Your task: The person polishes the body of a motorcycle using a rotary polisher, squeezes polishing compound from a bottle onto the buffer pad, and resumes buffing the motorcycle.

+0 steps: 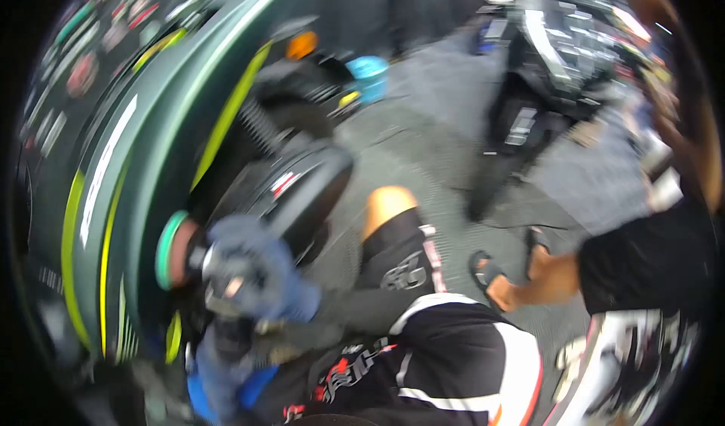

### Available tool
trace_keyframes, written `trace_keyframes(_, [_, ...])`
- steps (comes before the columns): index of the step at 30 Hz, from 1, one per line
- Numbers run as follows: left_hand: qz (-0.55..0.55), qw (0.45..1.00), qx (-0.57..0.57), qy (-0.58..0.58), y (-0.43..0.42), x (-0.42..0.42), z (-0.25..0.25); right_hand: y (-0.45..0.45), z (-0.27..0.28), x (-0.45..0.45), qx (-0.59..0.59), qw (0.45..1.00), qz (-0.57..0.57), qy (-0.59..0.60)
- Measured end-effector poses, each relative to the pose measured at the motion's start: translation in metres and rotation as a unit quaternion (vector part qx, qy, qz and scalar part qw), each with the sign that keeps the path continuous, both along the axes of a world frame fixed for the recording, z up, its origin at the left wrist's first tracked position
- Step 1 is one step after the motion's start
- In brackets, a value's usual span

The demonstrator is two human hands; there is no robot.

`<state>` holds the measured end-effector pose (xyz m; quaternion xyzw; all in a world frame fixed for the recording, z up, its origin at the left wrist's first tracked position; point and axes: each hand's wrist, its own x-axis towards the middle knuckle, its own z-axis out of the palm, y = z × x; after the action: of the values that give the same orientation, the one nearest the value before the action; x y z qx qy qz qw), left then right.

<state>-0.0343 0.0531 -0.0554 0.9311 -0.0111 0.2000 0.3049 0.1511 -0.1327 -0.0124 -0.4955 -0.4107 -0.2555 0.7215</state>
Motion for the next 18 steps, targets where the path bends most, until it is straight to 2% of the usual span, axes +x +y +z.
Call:
trace_keyframes(2, [0.033, 0.991, -0.015, 0.126, -0.018, 0.011, 0.041, -0.001, -0.008, 0.013, -0.008, 0.998, 0.009, 0.055])
trace_keyframes(3, [0.046, 0.991, 0.009, 0.127, -0.02, 0.012, 0.041, -0.003, -0.007, 0.021, -0.023, 0.996, 0.016, 0.084])
trace_keyframes(5, [0.086, 0.984, 0.053, 0.145, -0.022, -0.001, 0.041, -0.002, -0.007, 0.016, 0.03, 0.969, 0.127, 0.212])
trace_keyframes(6, [0.083, 0.979, 0.036, 0.185, -0.023, -0.005, 0.044, 0.007, -0.015, 0.023, 0.053, 0.978, 0.123, 0.158])
trace_keyframes(7, [0.073, 0.972, 0.018, 0.222, -0.021, -0.006, 0.048, 0.012, -0.017, 0.018, 0.046, 0.976, 0.133, 0.168])
trace_keyframes(9, [0.092, 0.967, 0.039, 0.235, -0.017, -0.023, 0.053, 0.021, -0.027, 0.003, 0.028, 0.976, 0.134, 0.168])
trace_keyframes(10, [0.097, 0.968, 0.043, 0.228, -0.019, -0.033, 0.058, 0.026, -0.031, -0.001, 0.041, 0.984, 0.132, 0.108])
trace_keyframes(12, [0.131, 0.954, 0.034, 0.266, -0.025, -0.043, 0.072, 0.034, -0.038, -0.016, 0.055, 0.974, 0.181, 0.126])
trace_keyframes(14, [0.145, 0.958, 0.029, 0.244, -0.027, -0.06, 0.079, 0.035, -0.035, -0.021, 0.075, 0.969, 0.192, 0.133])
trace_keyframes(16, [0.16, 0.957, 0.049, 0.238, -0.039, -0.063, 0.091, 0.034, -0.029, -0.015, 0.118, 0.97, 0.181, 0.113])
trace_keyframes(18, [0.172, 0.941, 0.081, 0.28, -0.052, -0.051, 0.107, 0.038, -0.033, -0.007, 0.156, 0.955, 0.203, 0.152])
